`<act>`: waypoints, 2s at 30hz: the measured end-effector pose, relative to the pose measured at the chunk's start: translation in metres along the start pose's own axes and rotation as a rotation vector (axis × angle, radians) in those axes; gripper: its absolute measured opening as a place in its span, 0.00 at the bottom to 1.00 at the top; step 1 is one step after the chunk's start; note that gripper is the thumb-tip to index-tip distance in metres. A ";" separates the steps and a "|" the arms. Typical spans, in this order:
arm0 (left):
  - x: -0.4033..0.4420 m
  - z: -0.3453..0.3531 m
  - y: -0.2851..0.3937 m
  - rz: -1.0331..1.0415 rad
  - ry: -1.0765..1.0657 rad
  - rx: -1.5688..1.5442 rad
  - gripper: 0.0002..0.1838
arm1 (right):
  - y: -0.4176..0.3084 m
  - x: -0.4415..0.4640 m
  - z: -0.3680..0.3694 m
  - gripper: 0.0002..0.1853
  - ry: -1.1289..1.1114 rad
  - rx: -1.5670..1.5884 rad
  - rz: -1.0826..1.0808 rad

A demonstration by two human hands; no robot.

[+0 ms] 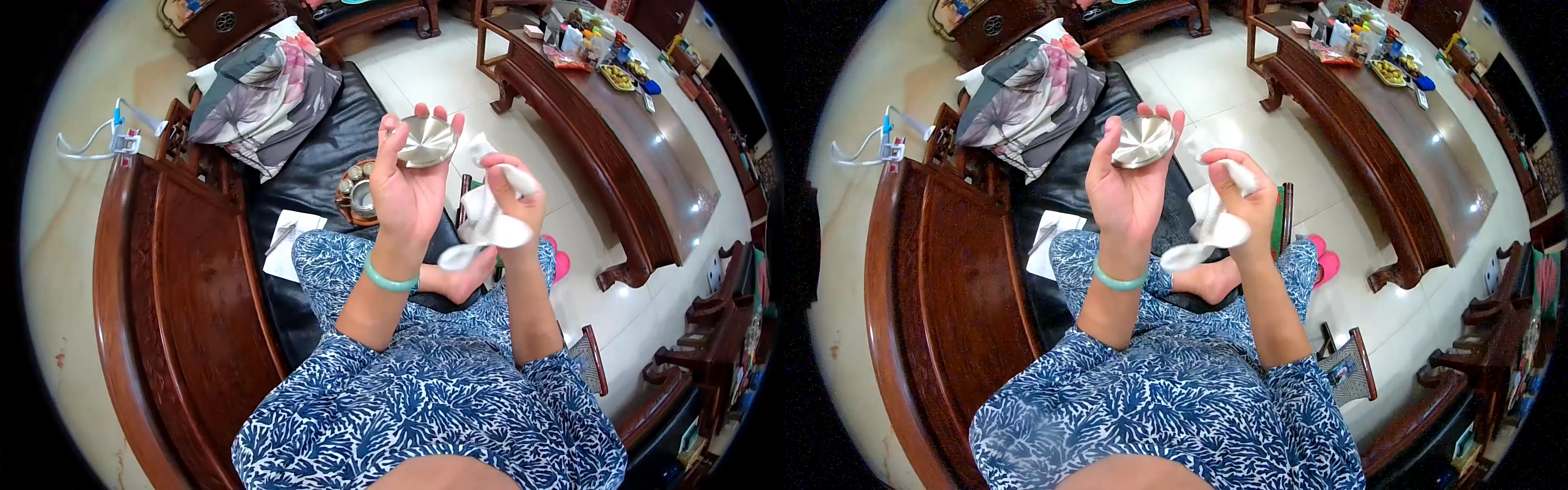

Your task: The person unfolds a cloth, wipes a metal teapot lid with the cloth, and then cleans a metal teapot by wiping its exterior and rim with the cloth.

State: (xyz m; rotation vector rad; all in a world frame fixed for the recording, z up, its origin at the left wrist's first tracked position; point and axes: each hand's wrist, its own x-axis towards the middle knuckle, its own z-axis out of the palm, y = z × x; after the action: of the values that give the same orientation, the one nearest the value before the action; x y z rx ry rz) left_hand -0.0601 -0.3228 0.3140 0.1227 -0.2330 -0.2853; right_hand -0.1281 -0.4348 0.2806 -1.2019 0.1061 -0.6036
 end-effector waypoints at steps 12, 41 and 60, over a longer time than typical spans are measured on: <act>-0.007 0.015 -0.011 -0.033 -0.125 0.147 0.18 | -0.003 -0.003 -0.002 0.21 -0.340 1.278 0.439; -0.014 0.004 -0.020 -0.178 -0.186 0.110 0.18 | -0.002 -0.011 -0.035 0.22 0.206 0.202 -0.059; -0.021 0.001 -0.030 -0.245 -0.212 0.340 0.32 | -0.034 -0.020 -0.007 0.14 -0.106 -0.466 -0.541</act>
State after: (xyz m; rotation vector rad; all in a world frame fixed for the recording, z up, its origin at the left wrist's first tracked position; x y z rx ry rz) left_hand -0.0881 -0.3450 0.3065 0.4606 -0.4780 -0.5024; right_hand -0.1603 -0.4387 0.3037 -1.7313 -0.1861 -1.0212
